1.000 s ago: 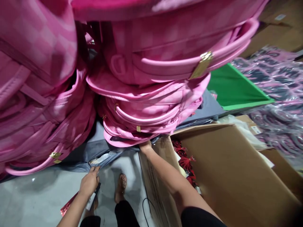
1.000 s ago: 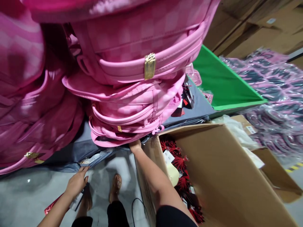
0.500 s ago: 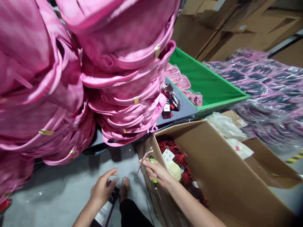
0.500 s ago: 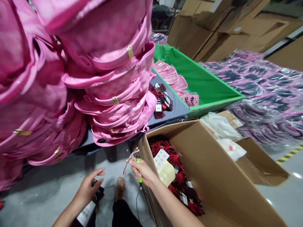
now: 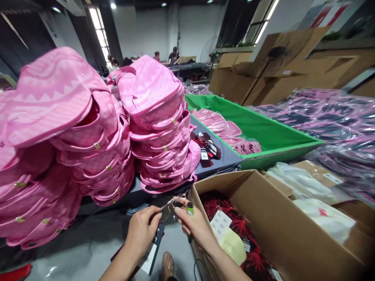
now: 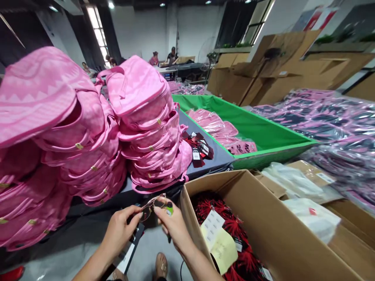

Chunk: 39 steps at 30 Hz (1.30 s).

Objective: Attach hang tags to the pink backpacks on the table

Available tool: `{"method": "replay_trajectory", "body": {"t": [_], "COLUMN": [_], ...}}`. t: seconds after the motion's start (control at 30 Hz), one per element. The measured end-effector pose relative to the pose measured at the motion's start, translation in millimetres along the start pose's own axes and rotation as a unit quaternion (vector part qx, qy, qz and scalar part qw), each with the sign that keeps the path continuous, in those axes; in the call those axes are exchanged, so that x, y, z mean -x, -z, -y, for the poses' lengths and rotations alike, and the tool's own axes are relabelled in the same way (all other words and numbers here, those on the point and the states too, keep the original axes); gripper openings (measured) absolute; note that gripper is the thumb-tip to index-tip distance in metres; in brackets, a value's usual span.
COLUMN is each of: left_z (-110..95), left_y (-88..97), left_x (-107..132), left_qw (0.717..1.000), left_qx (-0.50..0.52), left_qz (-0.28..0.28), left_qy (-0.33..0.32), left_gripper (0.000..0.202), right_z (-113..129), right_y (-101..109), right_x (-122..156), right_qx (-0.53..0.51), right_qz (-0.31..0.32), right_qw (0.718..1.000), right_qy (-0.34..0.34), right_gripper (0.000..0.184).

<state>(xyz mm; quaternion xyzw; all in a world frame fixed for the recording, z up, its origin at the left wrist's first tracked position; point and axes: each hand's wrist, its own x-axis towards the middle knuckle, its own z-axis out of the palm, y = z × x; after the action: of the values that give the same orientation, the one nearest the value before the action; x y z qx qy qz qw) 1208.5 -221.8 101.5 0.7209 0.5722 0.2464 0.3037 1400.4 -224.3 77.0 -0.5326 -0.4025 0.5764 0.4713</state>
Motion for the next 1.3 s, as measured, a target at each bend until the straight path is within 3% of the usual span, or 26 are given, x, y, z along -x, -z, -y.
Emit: {"method": "replay_trajectory", "body": {"t": [0.03,0.07,0.1,0.17,0.23,0.3,0.4,0.47,0.53,0.7,0.83,1.03,1.13,1.23,1.3], "left_z": [-2.6,-5.6,-8.9,-15.3,-19.4,-18.5,-8.5,-1.8,-1.2,-26.7,-39.2,-24.7,-17.2,-16.7,-19.8], "left_y": [5.4,10.7,15.8,24.6,31.0,35.3,41.1,46.6,53.9,71.3,71.1,62.1,64.2,66.7,66.6], "left_x": [2.7,5.3,7.5,11.4,14.8,18.1,23.4,27.5,32.1,39.8,35.0,25.3,23.0,21.4,20.0], "left_qw": [1.000,0.999,0.999,0.999,1.000,0.997,0.970,0.958,0.963,0.990,0.996,0.992,0.991,0.992,0.993], "left_qx": [-0.012,-0.023,-0.031,-0.035,-0.011,0.057,0.200,0.241,0.232,0.134,0.066,0.095,0.101,0.093,0.084], "left_qz": [-0.009,-0.016,-0.019,-0.013,0.003,0.038,0.114,0.132,0.112,0.036,0.052,0.064,0.047,0.042,0.048], "left_qy": [0.011,0.020,0.026,0.027,0.027,0.042,0.079,0.083,0.074,0.031,0.003,0.046,0.080,0.079,0.072], "left_gripper": [0.019,0.019,0.019,0.019,0.021,0.025,0.032,0.034,0.032,0.020,0.018,0.021,0.022,0.023,0.023], "right_z": [6.3,13.3,20.7,35.3,47.4,55.5,61.4,62.9,63.2,58.8,54.0,50.0,47.7,45.9,45.2], "right_y": [6.2,11.4,15.2,17.4,14.4,11.5,14.7,20.4,24.9,23.8,21.2,24.0,27.1,26.7,22.5], "right_x": [3.4,6.3,8.7,11.6,12.4,12.1,11.9,11.9,11.5,10.1,9.9,10.7,9.4,6.4,4.2], "right_qx": [0.069,0.143,0.221,0.372,0.496,0.569,0.591,0.573,0.560,0.593,0.600,0.595,0.565,0.541,0.553], "right_qz": [-0.064,-0.117,-0.139,-0.093,-0.007,0.034,0.061,0.054,0.040,0.071,0.083,0.117,0.100,0.123,0.146], "right_qw": [0.992,0.964,0.921,0.812,0.714,0.644,0.596,0.598,0.615,0.631,0.633,0.611,0.637,0.667,0.654], "right_qy": [0.087,0.189,0.290,0.440,0.494,0.510,0.540,0.557,0.554,0.494,0.482,0.509,0.515,0.498,0.496], "right_gripper": [0.050,0.044,0.038,0.031,0.030,0.026,0.025,0.029,0.032,0.037,0.035,0.033,0.032,0.031,0.030]}}
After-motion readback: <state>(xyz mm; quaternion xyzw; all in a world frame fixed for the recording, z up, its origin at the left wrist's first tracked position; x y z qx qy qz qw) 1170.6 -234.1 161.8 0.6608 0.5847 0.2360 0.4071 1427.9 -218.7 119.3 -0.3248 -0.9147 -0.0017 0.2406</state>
